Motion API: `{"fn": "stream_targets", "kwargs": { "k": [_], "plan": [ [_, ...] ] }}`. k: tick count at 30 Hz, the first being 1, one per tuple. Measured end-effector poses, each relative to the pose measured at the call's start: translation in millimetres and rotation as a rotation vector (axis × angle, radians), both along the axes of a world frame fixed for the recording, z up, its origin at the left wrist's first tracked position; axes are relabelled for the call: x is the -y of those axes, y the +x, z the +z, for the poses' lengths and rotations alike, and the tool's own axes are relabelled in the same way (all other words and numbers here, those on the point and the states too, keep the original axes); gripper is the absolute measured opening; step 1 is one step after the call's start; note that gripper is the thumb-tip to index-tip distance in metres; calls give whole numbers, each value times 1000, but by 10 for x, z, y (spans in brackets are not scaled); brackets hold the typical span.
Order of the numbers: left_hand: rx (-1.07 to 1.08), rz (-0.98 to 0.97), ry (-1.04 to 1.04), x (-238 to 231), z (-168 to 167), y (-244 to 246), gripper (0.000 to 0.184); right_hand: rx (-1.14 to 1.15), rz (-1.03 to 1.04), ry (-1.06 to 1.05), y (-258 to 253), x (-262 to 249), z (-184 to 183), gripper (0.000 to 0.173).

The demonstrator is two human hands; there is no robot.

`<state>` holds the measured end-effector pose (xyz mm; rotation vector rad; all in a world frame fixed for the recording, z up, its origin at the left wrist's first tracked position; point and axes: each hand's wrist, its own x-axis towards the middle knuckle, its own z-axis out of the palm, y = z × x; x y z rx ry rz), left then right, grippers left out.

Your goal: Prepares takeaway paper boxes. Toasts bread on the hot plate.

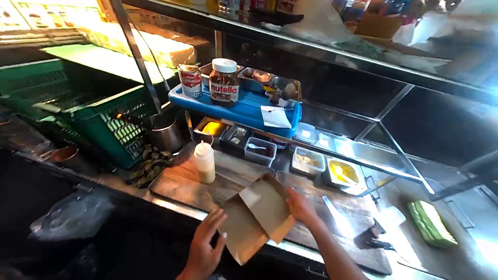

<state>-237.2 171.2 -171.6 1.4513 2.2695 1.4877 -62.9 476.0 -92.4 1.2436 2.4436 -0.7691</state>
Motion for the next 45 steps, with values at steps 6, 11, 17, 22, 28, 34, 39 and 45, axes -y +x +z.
{"fn": "stream_targets", "kwargs": {
  "k": [6, 11, 17, 22, 28, 34, 39, 45],
  "plan": [
    [-190, -581, -623, -1345, 149, -615, 55, 49, 23, 200, -1538, -1093, 113, 48],
    [-227, -801, -745, -1915, 71, -741, 43, -101, -179, 19, -1643, -1280, -334, 55],
    [-232, -717, -758, -1951, -148, -728, 30, -226, -152, 470, -757, -1259, -811, 39],
    [-351, -529, -505, -1849, -313, -666, 23, 109, -76, 288, 339, -905, -1573, 67],
    [-305, -544, -33, -1668, -199, -377, 29, -298, 205, 273, 507, 1561, -1289, 52],
    [-286, -719, -449, -1673, -347, 475, 39, -408, 465, 86, 217, 1831, -1474, 46],
    [-407, -632, -894, -1550, -609, 795, 59, -232, 104, 332, 2281, 1229, -1610, 57],
    [-313, -415, -932, -1140, -527, 1020, 59, -38, -1241, 143, 4825, 997, -1449, 57]
  ]
}}
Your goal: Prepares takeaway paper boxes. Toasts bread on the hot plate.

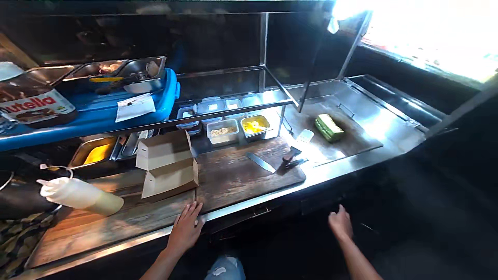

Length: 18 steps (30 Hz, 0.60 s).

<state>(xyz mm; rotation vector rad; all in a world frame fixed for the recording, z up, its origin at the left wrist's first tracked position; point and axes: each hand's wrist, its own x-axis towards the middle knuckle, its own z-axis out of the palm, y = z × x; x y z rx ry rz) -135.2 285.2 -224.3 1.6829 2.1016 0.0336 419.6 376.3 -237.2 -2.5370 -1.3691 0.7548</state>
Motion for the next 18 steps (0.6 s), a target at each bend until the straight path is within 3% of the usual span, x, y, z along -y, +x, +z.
{"fn": "stream_targets", "kwargs": {
  "k": [4, 9, 11, 15, 18],
  "plan": [
    [82, 66, 214, 106, 64, 496, 51, -229, 183, 300, -295, -457, 63, 51],
    [-51, 35, 105, -717, 21, 1432, 84, -322, 176, 437, -939, -1204, 96, 39],
    [25, -151, 40, -703, -1, 2102, 88, -272, 179, 424, -926, -1402, 90, 40],
    [654, -633, 106, -771, 238, 3259, 39, -147, 370, 24, -610, -1868, 155, 48],
    [743, -433, 463, -1449, 374, 3361, 29, -267, 516, -147, -463, -2253, 141, 50]
  ]
}}
